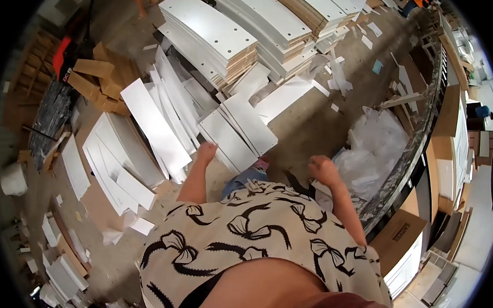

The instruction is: The person picks up several white furniture panels from a floor stack, carries them to a packaging station, and places them into a cardboard box with foam inserts. The person also retrieves foam corner pieces and cardboard supports, placing them into the box to secure the furniture panels.

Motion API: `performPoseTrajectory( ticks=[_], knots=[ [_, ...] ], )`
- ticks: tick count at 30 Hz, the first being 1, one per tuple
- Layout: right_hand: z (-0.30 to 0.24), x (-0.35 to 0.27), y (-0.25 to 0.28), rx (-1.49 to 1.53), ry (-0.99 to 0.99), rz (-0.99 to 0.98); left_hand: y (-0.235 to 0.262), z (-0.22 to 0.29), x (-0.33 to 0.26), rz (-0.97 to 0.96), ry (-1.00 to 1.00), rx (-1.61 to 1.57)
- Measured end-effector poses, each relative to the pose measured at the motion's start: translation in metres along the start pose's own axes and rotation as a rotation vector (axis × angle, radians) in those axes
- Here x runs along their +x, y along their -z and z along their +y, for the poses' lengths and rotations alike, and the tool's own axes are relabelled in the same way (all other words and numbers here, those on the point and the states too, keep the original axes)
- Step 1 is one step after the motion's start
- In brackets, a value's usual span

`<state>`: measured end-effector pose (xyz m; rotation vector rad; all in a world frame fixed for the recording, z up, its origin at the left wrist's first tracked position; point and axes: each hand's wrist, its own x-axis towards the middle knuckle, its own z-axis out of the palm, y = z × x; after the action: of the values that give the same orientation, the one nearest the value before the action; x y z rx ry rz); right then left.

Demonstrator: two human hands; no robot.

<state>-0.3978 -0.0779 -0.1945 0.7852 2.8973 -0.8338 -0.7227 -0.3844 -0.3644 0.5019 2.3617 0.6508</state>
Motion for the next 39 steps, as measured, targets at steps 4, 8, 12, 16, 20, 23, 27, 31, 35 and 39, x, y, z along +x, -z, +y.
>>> performPoseTrajectory(
  ticks=[4,8,12,16,20,23,27,31,35,39],
  knots=[
    [0.036,0.089,0.037,0.010,0.102,0.017,0.019,0.096,0.080,0.180,-0.018,-0.435],
    [0.081,0.214,0.061,0.223,-0.129,-0.040,0.048,0.182,0.139,0.196,0.146,-0.945],
    [0.138,0.377,0.068,0.276,-0.186,0.199,0.057,0.217,0.203,0.318,0.210,-0.949],
    [0.127,0.518,0.040,-0.061,0.314,0.338,0.058,0.183,0.241,0.497,0.371,-0.580],
    [0.266,0.669,-0.024,0.067,0.616,0.004,0.032,0.158,0.270,0.116,0.134,0.478],
    [0.360,0.688,0.015,-1.111,0.948,0.244,0.037,0.290,0.300,0.389,0.535,-0.391],
    [0.179,0.581,0.056,-0.457,0.666,0.067,0.069,0.311,0.248,0.654,0.919,-0.705],
    [0.164,0.587,0.074,-0.573,0.699,-0.036,0.062,0.298,0.252,0.719,0.943,-0.688],
    [0.196,0.581,0.084,-0.553,0.781,-0.071,0.058,0.292,0.266,0.647,0.866,-0.656],
    [0.222,0.573,0.080,-0.432,0.689,0.041,0.034,0.295,0.232,0.692,0.826,-0.828]
  ],
)
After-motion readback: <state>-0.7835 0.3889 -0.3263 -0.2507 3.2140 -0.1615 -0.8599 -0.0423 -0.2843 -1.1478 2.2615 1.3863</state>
